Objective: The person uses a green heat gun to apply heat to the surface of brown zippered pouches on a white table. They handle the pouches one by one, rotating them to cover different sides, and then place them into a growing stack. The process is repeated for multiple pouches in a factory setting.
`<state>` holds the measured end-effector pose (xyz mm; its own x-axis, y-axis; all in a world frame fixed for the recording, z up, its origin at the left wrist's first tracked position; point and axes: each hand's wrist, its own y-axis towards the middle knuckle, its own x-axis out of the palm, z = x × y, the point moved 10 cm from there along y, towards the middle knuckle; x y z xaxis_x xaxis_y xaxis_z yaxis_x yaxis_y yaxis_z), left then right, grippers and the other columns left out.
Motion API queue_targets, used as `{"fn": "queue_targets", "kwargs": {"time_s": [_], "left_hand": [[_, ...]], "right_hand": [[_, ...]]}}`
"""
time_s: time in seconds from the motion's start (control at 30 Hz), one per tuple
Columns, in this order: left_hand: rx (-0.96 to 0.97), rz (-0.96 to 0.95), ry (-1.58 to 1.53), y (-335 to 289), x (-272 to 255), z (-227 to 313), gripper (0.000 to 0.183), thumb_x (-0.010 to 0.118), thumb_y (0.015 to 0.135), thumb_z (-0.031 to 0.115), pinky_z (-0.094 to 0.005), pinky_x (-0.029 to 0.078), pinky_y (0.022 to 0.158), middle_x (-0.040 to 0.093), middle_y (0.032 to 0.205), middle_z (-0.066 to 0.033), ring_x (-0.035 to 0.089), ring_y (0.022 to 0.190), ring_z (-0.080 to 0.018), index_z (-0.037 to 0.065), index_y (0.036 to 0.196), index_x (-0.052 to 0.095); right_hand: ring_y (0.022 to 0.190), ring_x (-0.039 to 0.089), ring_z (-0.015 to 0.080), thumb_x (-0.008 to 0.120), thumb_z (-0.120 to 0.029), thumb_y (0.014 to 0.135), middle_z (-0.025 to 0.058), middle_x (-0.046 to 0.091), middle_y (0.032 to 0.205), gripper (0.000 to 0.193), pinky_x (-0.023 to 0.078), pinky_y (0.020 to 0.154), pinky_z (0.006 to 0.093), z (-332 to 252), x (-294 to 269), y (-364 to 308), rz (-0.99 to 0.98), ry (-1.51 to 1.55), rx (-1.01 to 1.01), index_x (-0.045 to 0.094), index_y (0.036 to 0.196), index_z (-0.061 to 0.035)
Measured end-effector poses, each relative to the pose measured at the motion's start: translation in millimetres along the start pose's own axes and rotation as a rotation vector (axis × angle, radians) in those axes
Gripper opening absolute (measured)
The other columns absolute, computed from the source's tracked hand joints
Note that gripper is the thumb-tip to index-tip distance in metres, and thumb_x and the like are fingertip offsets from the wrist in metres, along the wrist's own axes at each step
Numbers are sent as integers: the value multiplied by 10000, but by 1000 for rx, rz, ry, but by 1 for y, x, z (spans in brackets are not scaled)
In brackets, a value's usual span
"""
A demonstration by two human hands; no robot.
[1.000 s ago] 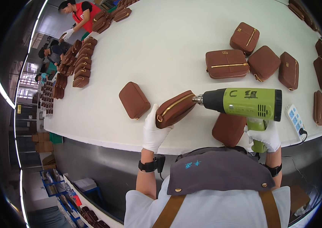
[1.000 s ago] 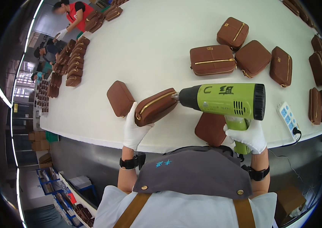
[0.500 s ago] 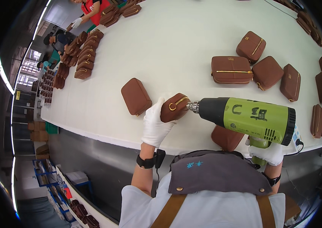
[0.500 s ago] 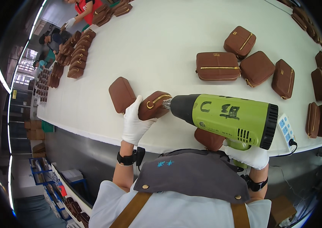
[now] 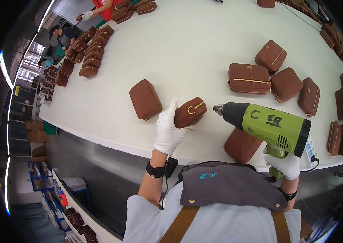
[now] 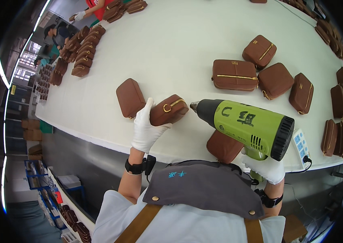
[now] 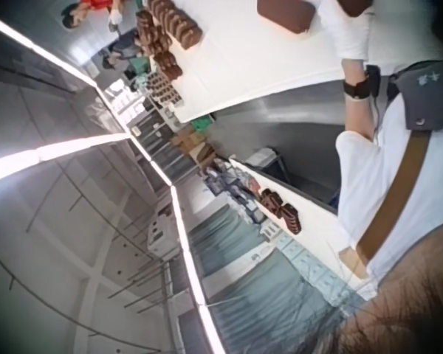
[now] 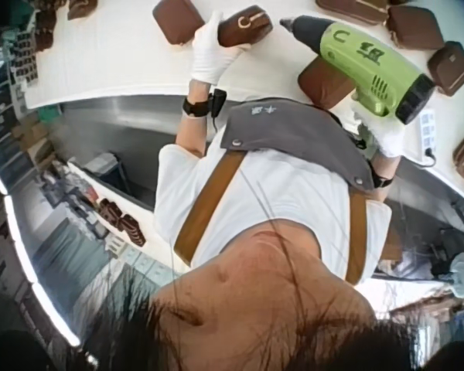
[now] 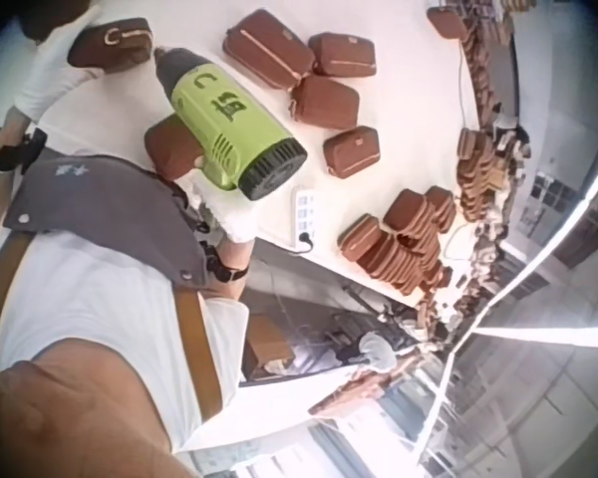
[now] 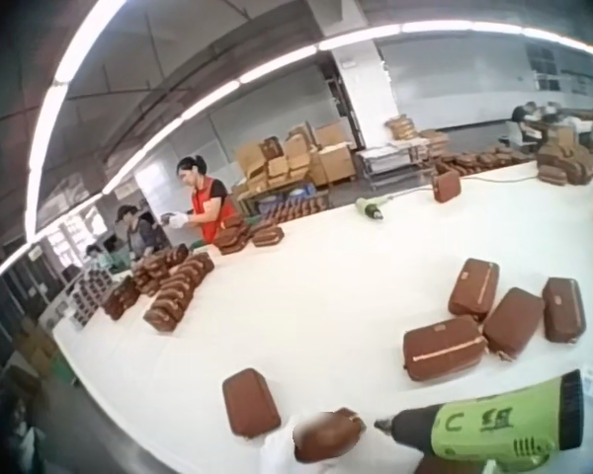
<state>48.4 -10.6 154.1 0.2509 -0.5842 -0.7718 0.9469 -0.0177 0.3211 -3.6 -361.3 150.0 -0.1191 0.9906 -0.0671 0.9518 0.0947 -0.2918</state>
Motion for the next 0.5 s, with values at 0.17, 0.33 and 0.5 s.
{"fn": "queue_targets", "kwargs": {"time_s": [0.17,0.33,0.5], "left_hand": [[-29,-4,-26,-1,0,-2,1021,907,527,105,-389,488,903,570,1173,-151,568,1068,-305,30,1394,375],[-40,24,-95,-3,1,0,1071,897,548,83,-372,501,891,560,1222,-171,576,1097,-280,53,1443,311],[-22,45,-115,-4,4,3,1076,889,565,75,-355,514,861,568,1220,-170,595,1062,-263,49,1454,284]], "right_hand": [[754,641,156,731,52,658,104,653,893,498,544,546,270,0,1,-7,-15,-12,-52,574,1129,4],[777,642,155,726,53,665,92,653,914,495,541,558,268,4,-3,-3,65,2,44,575,1133,-2],[869,653,205,749,45,677,102,663,975,527,559,685,315,6,2,-12,-71,-139,-90,573,1170,-18]]}}
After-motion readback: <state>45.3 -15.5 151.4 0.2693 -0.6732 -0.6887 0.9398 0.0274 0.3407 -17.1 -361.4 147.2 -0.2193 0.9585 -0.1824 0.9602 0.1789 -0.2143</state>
